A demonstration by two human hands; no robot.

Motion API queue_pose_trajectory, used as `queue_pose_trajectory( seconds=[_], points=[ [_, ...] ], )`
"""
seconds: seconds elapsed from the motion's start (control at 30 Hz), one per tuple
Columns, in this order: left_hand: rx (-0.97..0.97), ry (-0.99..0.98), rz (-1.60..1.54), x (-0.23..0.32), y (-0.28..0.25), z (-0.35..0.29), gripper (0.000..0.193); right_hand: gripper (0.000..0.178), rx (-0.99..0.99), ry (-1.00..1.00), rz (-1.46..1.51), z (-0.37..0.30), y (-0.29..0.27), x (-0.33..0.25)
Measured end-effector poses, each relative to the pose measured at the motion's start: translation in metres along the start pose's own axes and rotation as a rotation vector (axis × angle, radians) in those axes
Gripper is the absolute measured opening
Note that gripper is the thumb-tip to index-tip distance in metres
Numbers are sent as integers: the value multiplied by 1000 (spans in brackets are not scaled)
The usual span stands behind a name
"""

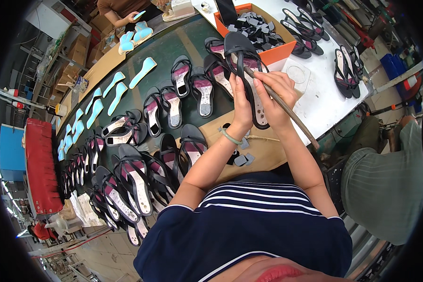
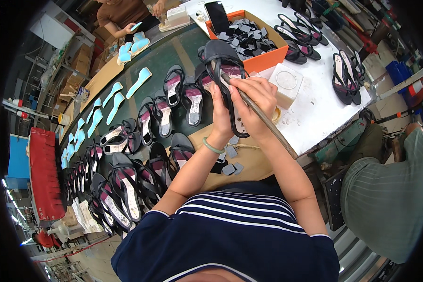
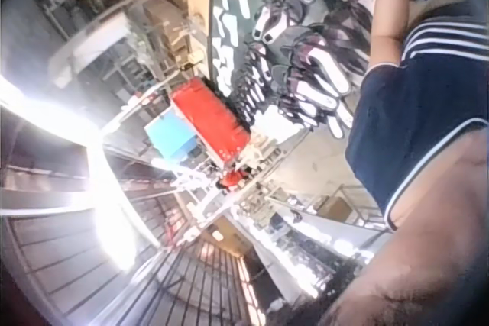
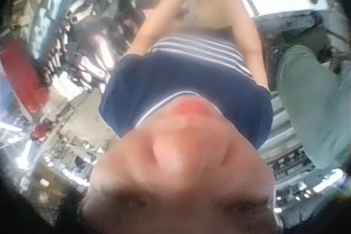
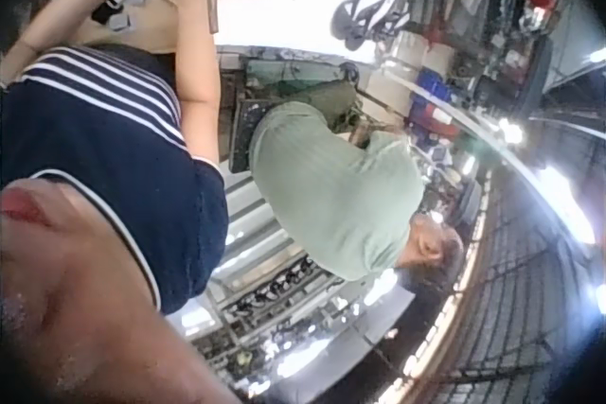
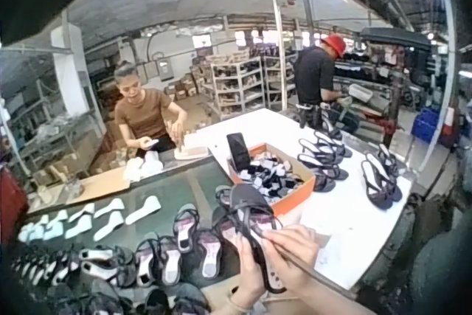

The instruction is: Applying glue to shoe insoles and assembling components during shoe manufacturing.

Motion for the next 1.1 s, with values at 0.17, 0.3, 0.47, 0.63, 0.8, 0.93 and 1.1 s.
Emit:
queue_pose_trajectory(
  seconds=[0.17, 0.3, 0.47, 0.63, 0.8, 0.93, 1.1],
  points=[
    [-6, -1, -6, 2, 3, -3, 46, 15, -14, -1, 18, 0, 0, 1],
    [0, 3, -31, 3, 7, -5, 40, 14, -56, -17, 13, 8, -3, 4],
    [-45, -35, -8, 6, 12, -6, 42, 15, -185, 14, 95, 29, -7, 18],
    [-84, -29, 6, 17, 21, -11, 42, 14, -277, -23, 157, 45, -11, 15],
    [-77, -2, 13, 14, 16, -7, 41, 12, -333, -1, 180, 47, -12, 14],
    [-80, 43, 35, 15, 12, -6, 38, 11, -404, 69, 209, 50, -15, 12],
    [-87, 84, 59, 19, 9, -5, 41, 10, -394, 277, 249, 48, -38, 13]
  ],
)
Point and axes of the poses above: each hand's wrist, its own z-axis towards the middle knuckle, its own y-axis out of the palm, x = y × z, the point moved 6 cm from there along z, towards the middle knuckle, and after that the axes turned 12 degrees about x, right-handed, at the moved point
